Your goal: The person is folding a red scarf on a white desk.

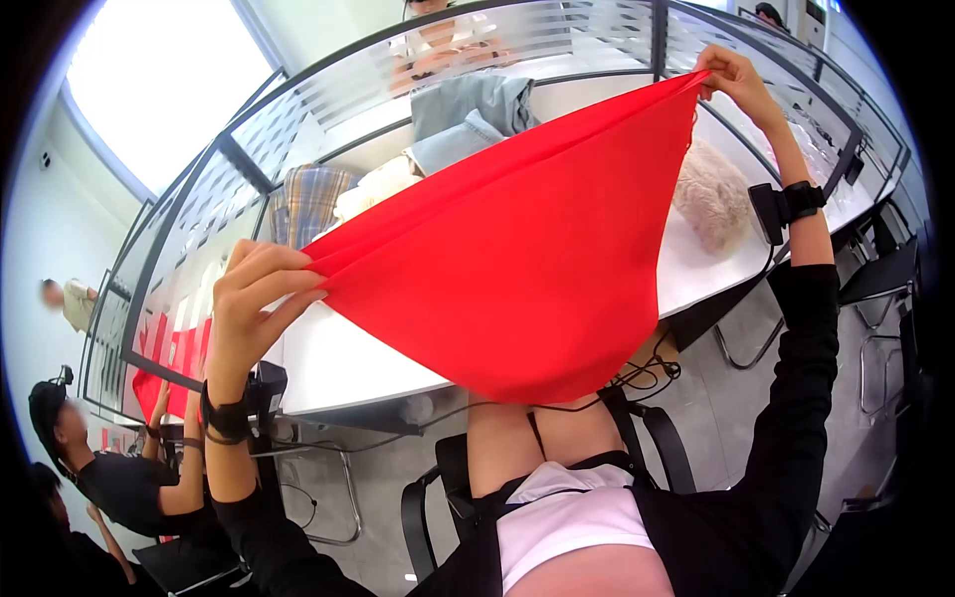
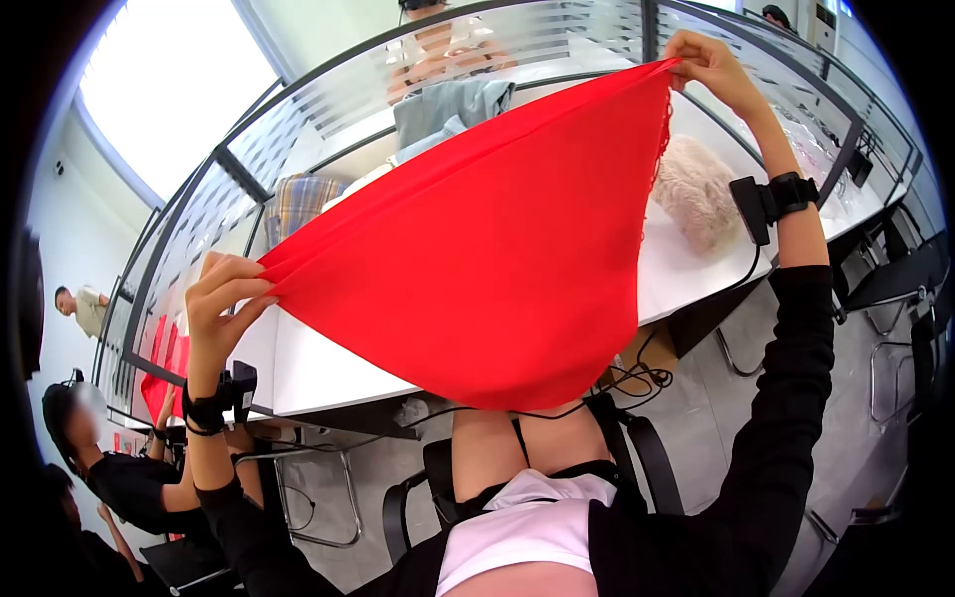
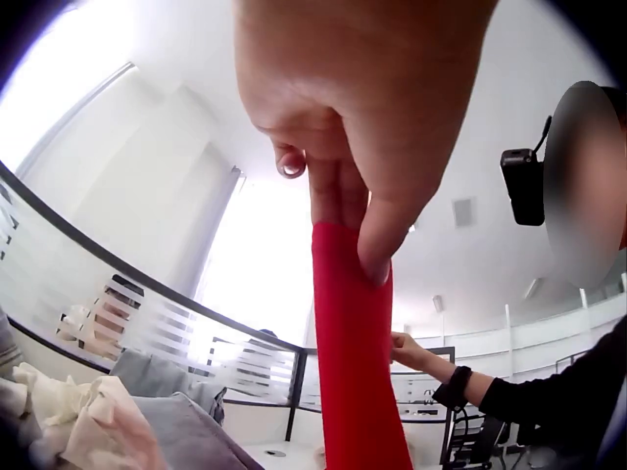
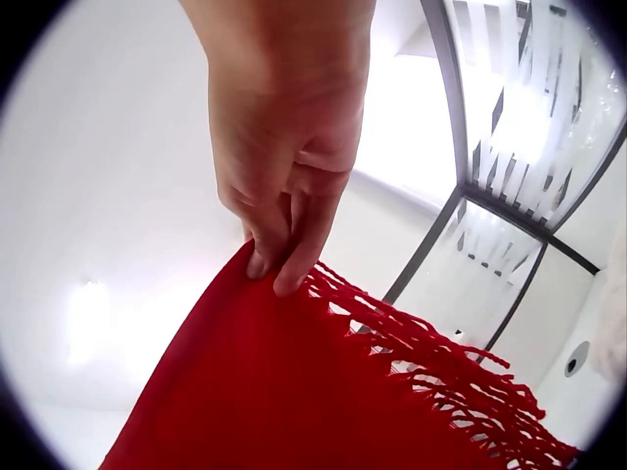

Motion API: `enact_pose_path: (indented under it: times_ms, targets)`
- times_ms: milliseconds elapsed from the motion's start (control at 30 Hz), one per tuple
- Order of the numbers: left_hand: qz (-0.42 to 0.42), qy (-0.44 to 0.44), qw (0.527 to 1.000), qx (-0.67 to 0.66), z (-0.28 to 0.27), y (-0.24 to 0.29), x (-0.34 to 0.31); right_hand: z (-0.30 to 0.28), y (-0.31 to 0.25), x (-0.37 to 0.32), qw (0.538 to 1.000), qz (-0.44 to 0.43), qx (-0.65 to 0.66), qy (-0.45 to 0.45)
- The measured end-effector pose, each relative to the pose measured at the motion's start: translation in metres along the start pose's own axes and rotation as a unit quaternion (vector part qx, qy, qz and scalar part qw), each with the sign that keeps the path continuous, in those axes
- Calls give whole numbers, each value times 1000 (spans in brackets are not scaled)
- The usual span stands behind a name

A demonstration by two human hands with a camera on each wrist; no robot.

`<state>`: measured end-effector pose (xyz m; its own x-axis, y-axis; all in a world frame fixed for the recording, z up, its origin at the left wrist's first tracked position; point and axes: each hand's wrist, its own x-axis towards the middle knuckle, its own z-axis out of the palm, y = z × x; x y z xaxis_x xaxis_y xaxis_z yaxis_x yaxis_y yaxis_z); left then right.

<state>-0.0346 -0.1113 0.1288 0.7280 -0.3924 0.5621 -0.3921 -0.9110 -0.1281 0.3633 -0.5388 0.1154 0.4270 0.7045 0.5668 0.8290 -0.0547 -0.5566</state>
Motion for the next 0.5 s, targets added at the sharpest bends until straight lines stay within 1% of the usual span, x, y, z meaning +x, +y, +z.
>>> enact_pose_path:
  times_ms: [33, 133, 167, 233, 267, 367, 500]
  targets:
    - [-2, -14, 1000, 10, -2, 0, 0, 2, -4, -1, 1000, -4, 0, 4]
    - [-68, 9, 998, -8, 4, 2, -2, 0, -11, -6, 1000, -3, 2, 4]
    - [-96, 28, 995, -23, 8, 3, -3, 1, -14, -8, 1000, 1, 0, 5]
    - [-115, 17, 993, -9, 12, 1, -4, 7, -23, -12, 1000, 5, 19, 7]
    - [-126, 12, 992, -1, 14, -1, -5, 9, -27, -14, 1000, 6, 23, -6]
    - [-144, -35, 989, 4, 17, -10, -7, 16, -37, -22, 998, 17, 43, -39]
    - [-170, -101, 980, 5, 24, -18, -8, 20, -43, -25, 996, -13, -35, -83]
